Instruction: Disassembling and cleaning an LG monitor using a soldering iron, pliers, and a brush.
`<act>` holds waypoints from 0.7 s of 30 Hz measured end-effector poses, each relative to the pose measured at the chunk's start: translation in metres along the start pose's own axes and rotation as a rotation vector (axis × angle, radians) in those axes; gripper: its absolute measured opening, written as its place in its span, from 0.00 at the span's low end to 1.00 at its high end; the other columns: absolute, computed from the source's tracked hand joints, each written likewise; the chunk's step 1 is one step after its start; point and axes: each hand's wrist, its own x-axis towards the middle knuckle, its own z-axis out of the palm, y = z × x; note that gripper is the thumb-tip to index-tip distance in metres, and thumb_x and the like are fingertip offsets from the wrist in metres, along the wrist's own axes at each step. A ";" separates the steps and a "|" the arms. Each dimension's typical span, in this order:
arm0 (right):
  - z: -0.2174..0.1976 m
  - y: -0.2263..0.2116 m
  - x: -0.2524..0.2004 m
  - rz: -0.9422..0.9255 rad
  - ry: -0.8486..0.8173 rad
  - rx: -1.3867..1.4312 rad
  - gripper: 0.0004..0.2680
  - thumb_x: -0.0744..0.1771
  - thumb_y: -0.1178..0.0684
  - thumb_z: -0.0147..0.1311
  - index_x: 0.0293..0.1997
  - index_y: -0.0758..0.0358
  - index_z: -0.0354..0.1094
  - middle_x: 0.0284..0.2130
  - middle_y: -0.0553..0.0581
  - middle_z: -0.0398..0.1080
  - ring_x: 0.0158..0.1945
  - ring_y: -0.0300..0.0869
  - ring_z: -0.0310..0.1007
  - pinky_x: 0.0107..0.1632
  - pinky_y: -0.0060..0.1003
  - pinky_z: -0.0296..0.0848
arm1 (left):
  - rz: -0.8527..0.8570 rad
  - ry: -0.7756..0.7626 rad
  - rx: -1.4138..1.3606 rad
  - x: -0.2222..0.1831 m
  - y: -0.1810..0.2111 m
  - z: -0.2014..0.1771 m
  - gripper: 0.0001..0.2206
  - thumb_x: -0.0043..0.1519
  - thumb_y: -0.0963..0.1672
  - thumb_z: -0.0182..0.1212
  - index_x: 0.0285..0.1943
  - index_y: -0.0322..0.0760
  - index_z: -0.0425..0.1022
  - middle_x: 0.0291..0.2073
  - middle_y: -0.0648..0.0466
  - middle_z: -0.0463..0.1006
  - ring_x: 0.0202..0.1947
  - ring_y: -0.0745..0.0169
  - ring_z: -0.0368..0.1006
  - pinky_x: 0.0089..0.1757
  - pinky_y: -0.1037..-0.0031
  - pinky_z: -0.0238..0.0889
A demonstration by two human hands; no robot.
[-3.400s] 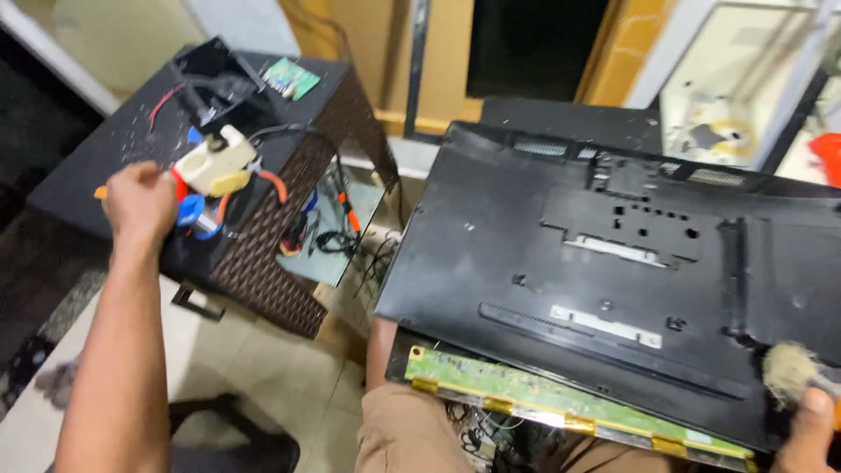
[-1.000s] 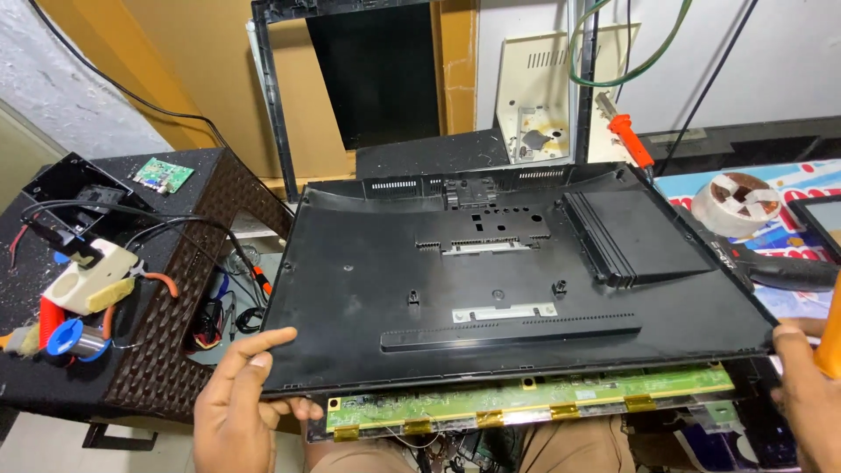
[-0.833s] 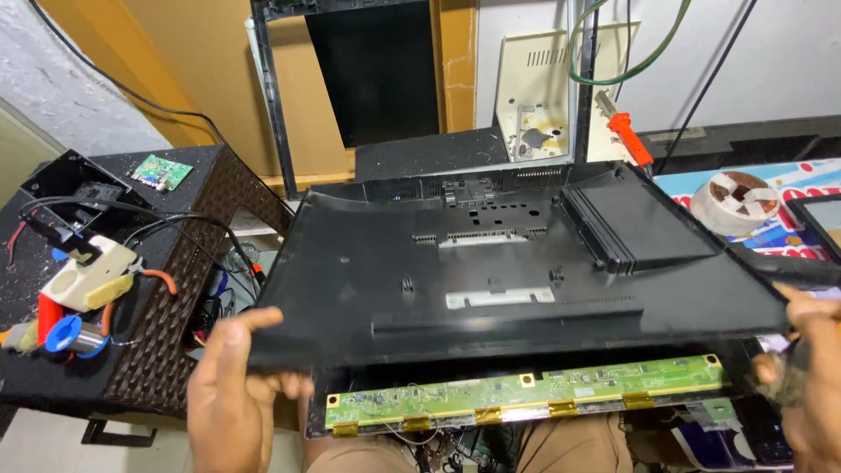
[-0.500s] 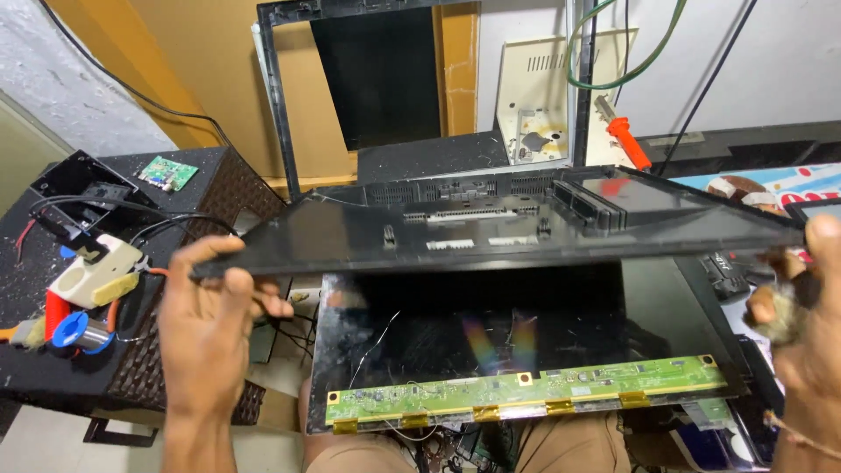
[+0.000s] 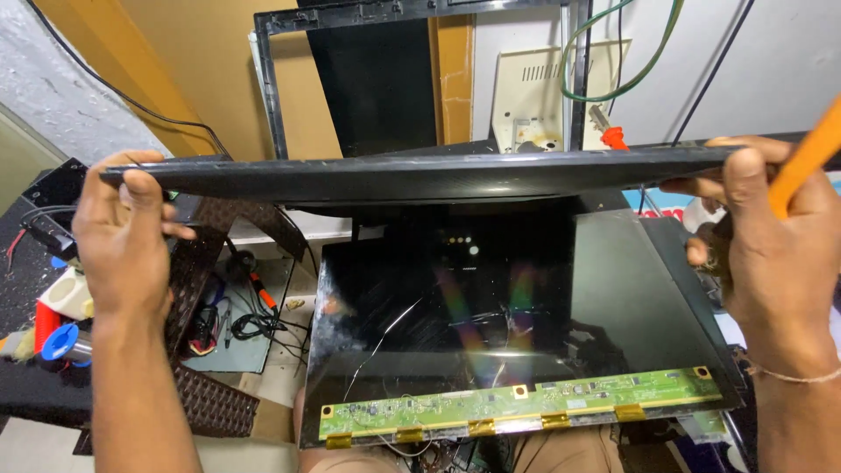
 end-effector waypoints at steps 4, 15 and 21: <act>-0.004 -0.003 0.021 -0.055 -0.139 -0.052 0.19 0.76 0.37 0.40 0.60 0.68 0.64 0.35 0.62 0.70 0.17 0.41 0.58 0.20 0.31 0.63 | -0.005 0.021 0.091 0.027 -0.025 -0.010 0.29 0.65 0.65 0.47 0.58 0.46 0.66 0.45 0.58 0.66 0.36 0.74 0.64 0.37 0.84 0.67; 0.026 -0.005 0.095 -0.028 -0.270 -0.180 0.16 0.75 0.41 0.49 0.65 0.63 0.61 0.45 0.53 0.68 0.22 0.34 0.59 0.19 0.26 0.64 | 0.042 0.066 -0.064 0.051 -0.041 -0.003 0.23 0.66 0.64 0.53 0.54 0.54 0.63 0.49 0.63 0.67 0.49 0.72 0.67 0.51 0.74 0.71; 0.032 0.032 0.138 -0.074 -0.377 -0.095 0.08 0.73 0.48 0.55 0.44 0.62 0.67 0.48 0.54 0.72 0.41 0.37 0.62 0.47 0.32 0.66 | 0.000 0.051 -0.122 0.061 -0.031 0.003 0.24 0.63 0.63 0.55 0.54 0.54 0.63 0.53 0.63 0.69 0.60 0.72 0.68 0.57 0.66 0.74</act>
